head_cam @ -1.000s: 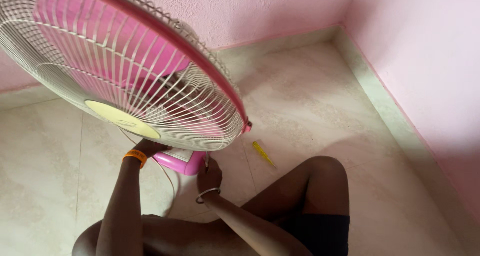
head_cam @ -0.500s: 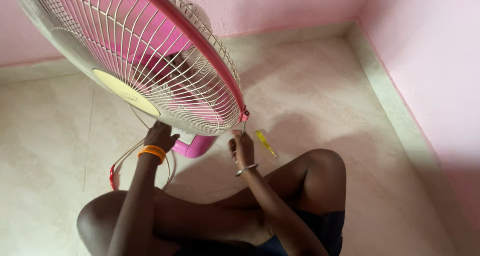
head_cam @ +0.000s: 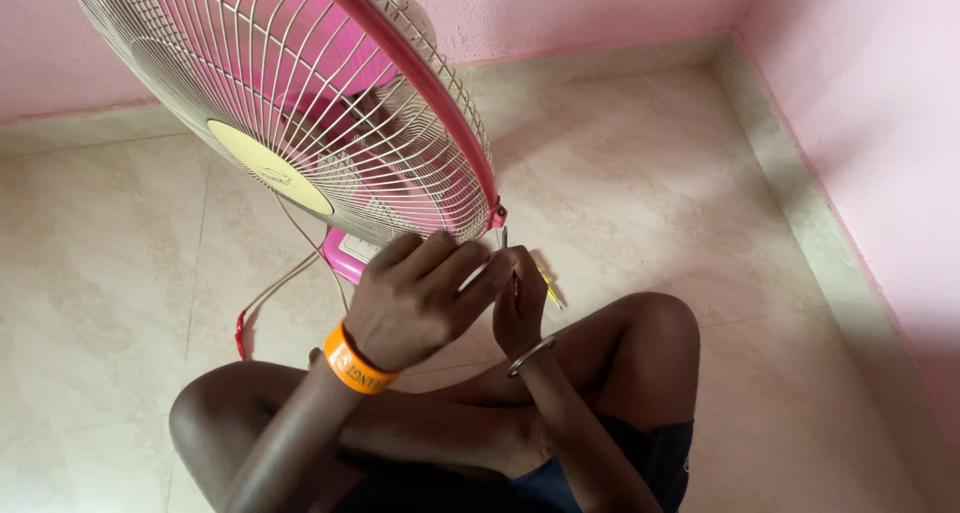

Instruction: The person sits on the floor and uses a yellow screwdriver to loosen and remove screws from the front grille of a pink electric fan. They detach the front grille and set it aside, then continue to unscrew fasteners on the rear grille while the fan remains upright.

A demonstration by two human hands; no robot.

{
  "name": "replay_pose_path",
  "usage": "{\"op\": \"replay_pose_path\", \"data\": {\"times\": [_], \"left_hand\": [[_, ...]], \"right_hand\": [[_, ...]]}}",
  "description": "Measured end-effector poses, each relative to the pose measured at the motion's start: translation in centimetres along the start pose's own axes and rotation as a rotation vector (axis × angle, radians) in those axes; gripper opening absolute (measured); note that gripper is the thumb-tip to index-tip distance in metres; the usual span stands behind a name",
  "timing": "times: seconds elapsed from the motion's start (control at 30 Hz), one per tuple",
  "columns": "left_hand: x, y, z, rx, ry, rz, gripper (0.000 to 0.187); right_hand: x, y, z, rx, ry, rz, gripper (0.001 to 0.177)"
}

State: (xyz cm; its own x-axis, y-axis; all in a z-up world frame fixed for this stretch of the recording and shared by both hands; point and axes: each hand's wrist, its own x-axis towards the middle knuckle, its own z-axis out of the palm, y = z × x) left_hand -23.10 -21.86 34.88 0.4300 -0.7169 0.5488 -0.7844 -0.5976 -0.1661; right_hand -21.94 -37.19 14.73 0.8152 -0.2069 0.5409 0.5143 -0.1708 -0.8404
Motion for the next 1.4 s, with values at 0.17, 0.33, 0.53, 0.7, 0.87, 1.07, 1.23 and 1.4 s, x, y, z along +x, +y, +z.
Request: {"op": "replay_pose_path", "data": {"times": [0.17,0.33,0.53,0.7,0.87,1.07,1.23,1.4], "left_hand": [[5.1,-3.0,0.3,0.266,0.072,0.213,0.022],[5.7,-4.0,1.6,0.476,-0.169,0.255,0.010],[5.6,-3.6,1.6,0.458,-0.163,0.208,0.009],[5.3,-3.2,1.5,0.416,-0.145,0.187,0.008],[5.4,-3.5,1.5,0.400,-0.130,0.176,0.003],[5.0,-3.2,2.2,0.470,-0.141,0.196,0.003],[4.8,-2.9,2.2,0.481,-0.114,0.216,0.006],[4.6,-2.7,2.7,0.477,-0.124,0.225,0.011]], "right_hand": [[0.0,0.4,1.2,0.121,0.001,0.058,0.015],[0.0,0.8,0.8,0.150,0.013,0.184,0.018],[1.1,0.4,0.1,0.310,-0.013,0.114,0.012],[1.7,-1.2,-0.7,0.175,0.016,0.008,0.014],[1.9,-2.7,0.2,0.098,0.107,0.124,0.015],[-0.1,0.6,0.8,0.081,0.055,0.057,0.005],[-2.7,6.9,-2.6,-0.296,-0.446,0.281,0.006],[-6.1,10.5,-2.8,-0.703,-1.076,0.554,0.005]]}}
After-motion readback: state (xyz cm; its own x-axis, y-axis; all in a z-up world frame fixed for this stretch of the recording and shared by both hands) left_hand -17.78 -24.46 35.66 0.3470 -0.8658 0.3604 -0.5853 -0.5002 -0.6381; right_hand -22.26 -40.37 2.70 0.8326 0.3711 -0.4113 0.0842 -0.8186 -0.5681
